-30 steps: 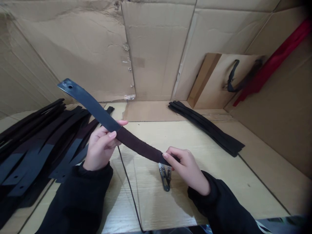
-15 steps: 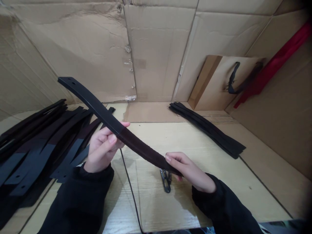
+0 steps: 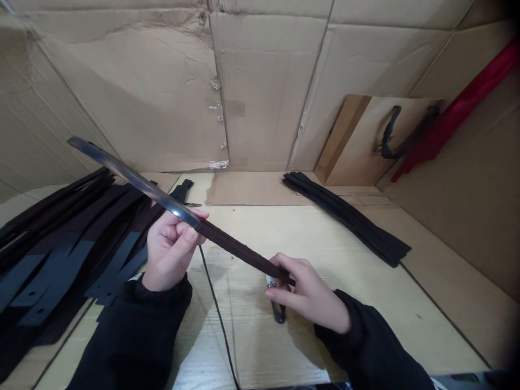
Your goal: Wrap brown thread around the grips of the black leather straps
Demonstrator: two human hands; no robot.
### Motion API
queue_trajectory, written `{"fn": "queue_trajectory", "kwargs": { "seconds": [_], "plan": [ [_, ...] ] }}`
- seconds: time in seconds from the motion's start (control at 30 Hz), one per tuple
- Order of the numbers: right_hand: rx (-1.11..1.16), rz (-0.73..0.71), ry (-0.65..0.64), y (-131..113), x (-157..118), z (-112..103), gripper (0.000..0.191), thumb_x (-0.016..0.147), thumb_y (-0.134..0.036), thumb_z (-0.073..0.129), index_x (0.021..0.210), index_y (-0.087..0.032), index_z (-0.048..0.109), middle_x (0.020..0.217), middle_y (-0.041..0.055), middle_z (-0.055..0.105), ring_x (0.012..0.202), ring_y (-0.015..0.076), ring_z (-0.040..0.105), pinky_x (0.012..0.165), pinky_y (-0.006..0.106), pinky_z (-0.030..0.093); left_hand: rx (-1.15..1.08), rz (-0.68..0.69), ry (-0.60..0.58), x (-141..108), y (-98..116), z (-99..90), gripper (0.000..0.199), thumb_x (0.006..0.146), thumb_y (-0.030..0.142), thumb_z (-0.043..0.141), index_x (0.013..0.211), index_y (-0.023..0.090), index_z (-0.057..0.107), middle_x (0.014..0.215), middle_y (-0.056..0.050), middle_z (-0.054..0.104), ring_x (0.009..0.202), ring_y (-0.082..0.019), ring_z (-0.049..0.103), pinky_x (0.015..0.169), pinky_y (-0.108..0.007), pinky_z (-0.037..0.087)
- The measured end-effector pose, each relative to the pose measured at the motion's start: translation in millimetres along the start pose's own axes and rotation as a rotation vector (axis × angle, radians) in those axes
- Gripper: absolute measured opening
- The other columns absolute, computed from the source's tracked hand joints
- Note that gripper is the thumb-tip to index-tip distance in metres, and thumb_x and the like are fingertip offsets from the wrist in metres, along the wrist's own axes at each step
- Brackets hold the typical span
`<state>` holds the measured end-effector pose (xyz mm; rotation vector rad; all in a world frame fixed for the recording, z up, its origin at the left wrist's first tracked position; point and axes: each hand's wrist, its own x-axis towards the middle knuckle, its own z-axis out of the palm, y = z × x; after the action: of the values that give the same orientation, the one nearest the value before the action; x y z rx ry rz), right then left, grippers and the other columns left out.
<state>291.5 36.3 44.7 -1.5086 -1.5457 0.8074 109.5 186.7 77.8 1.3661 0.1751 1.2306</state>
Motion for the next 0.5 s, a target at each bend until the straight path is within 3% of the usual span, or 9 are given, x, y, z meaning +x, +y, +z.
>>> {"fn": "queue_trajectory", "kwargs": {
  "seconds": [0.23, 0.5],
  "plan": [
    [-0.092, -0.065, 0.055, 1.3, -2.1, 3.0, 0.025, 0.086, -0.039, 0.054, 0.076, -0.017, 0.051, 0.062, -0.0028, 0.047, 0.057, 0.0096, 0.045, 0.056, 0.024, 0.034, 0.115, 0.023, 0.086, -4.4, -2.1, -2.2, 0.021, 0.068, 0.032, 0.073, 0.083, 0.017, 0.072, 0.048, 0.007, 0.032, 0.041, -0.002, 0.031, 0.040, -0.017, 0.025],
    [-0.128, -0.066, 0.074, 2.4, -2.3, 4.8, 0.026, 0.087, -0.040, 0.050, 0.074, -0.017, 0.050, 0.061, -0.0019, 0.048, 0.057, 0.0110, 0.046, 0.056, 0.025, 0.033, 0.206, 0.001, 0.090, -9.9, 1.5, -5.7, 0.018, 0.067, 0.034, 0.074, 0.081, 0.022, 0.072, 0.051, 0.005, 0.031, 0.046, -0.005, 0.029, 0.045, -0.021, 0.026]
  ]
}}
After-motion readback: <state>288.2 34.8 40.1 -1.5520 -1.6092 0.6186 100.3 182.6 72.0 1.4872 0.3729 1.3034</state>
